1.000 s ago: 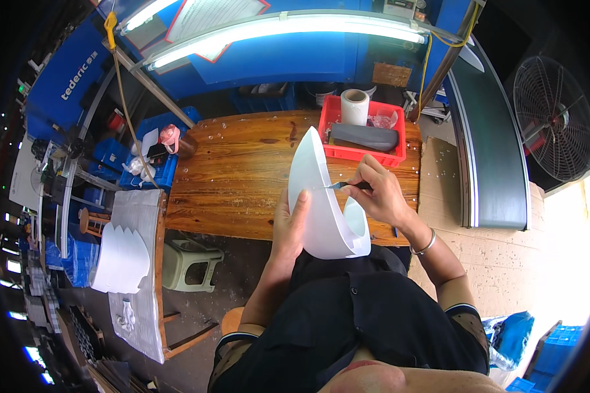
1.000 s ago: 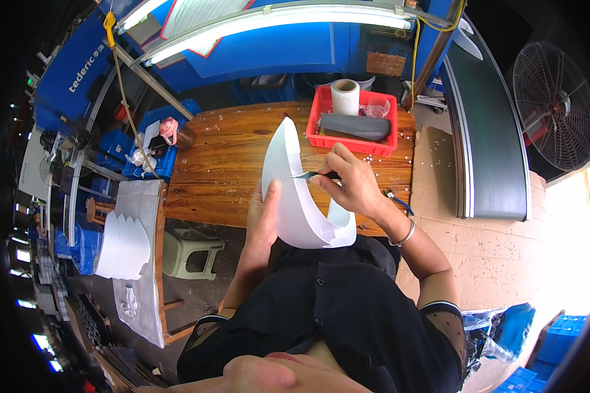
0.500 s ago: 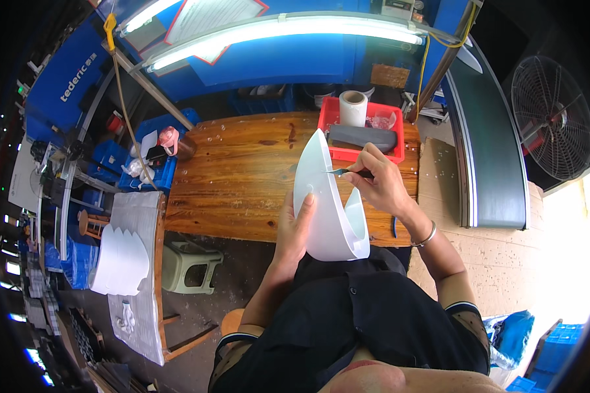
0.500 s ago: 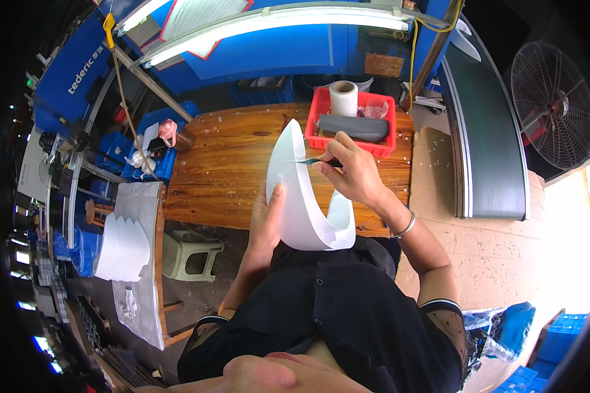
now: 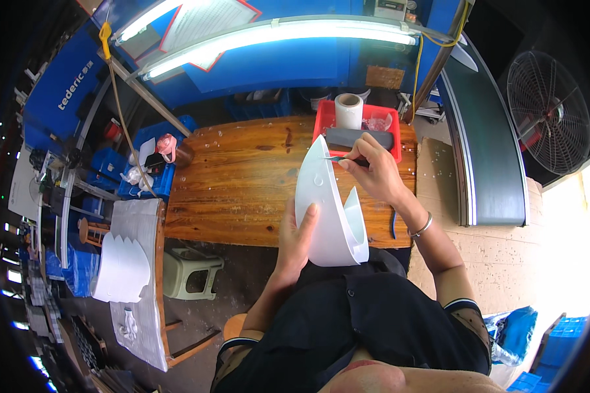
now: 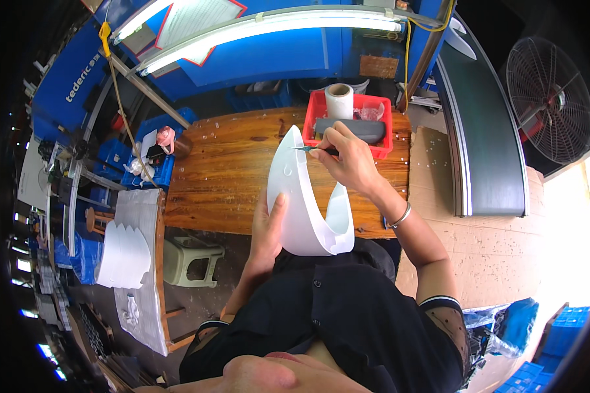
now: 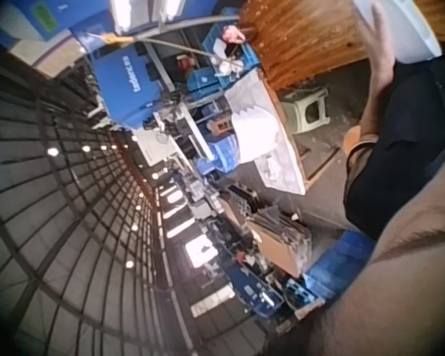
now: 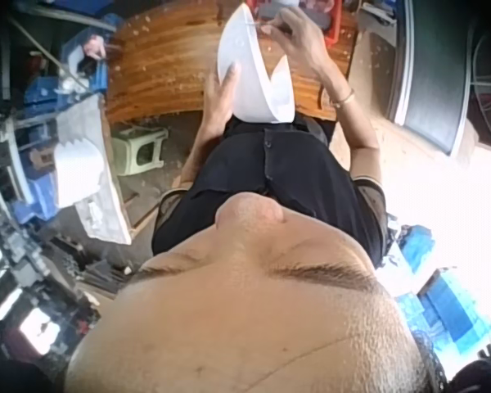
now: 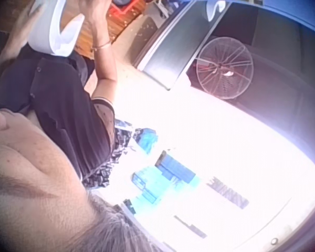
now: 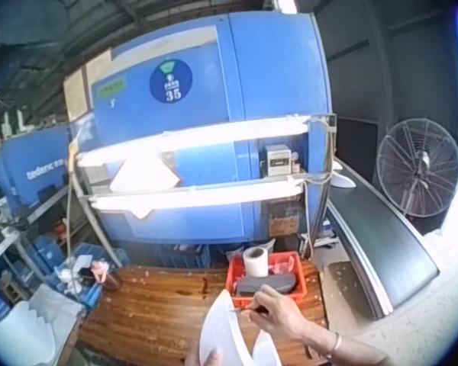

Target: The person trims white curved plastic pieces using pliers and a blade, retrieves grey plastic inserts from a bin, and presses the inserts into the ends of the white pieces before stacking them on a table.

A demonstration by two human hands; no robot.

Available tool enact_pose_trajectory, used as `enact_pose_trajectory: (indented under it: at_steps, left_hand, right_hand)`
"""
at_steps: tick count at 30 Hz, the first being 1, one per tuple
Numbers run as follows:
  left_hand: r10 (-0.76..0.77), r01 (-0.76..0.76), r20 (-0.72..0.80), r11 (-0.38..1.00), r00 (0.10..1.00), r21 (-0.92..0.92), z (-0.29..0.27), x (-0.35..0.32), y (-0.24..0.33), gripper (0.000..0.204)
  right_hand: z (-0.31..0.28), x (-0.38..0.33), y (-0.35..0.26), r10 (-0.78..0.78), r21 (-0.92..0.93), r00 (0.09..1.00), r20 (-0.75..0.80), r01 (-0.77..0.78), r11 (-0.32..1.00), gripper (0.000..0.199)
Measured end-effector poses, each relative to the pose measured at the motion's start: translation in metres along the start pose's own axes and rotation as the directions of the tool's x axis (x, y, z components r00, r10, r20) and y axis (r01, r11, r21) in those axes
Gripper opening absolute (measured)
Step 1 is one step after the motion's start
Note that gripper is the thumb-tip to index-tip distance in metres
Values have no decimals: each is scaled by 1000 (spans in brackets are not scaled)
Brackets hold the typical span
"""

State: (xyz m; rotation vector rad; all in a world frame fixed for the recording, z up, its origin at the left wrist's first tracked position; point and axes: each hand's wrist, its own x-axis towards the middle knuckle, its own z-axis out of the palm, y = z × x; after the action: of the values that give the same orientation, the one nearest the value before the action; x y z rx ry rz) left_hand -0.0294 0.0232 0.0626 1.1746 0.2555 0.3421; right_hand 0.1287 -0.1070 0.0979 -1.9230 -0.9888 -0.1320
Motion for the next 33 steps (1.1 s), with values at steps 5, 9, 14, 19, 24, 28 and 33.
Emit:
enact_pose_trajectory:
  at_steps: [5, 9, 14, 19, 24, 28, 33]
  left_hand:
    - [-8, 8, 9, 1000, 1000, 5, 3, -2, 2, 37]
    - [1, -1, 13, 1000, 1000, 22, 4, -4, 3, 37]
    - [-3, 0, 47, 998, 999, 70, 6, -11, 6, 39]
    - [55, -55, -5, 993, 998, 107, -3, -6, 0, 44]
    - [184, -162, -84, 962, 979, 221, -8, -3, 3, 44]
    - [325, -281, -64, 886, 943, 368, -6, -3, 0, 45]
    - [300, -232, -93, 869, 949, 437, -8, -7, -2, 46]
  right_hand:
    - [0, 8, 4, 6, -10, 1000, -24, -7, 1000, 23]
    - [4, 16, 13, -15, 3, 998, -55, 15, 1000, 21]
    - [3, 47, 49, 1, -159, 966, -257, -43, 986, 20]
    - [-2, 42, 32, 235, 214, 968, -89, -212, 954, 38]
    - [16, -13, -15, 114, 556, 926, 361, -312, 771, 41]
    - [29, -16, -22, 125, 506, 921, 370, -312, 804, 35]
    - [43, -2, -20, 163, 595, 932, 324, -335, 731, 29]
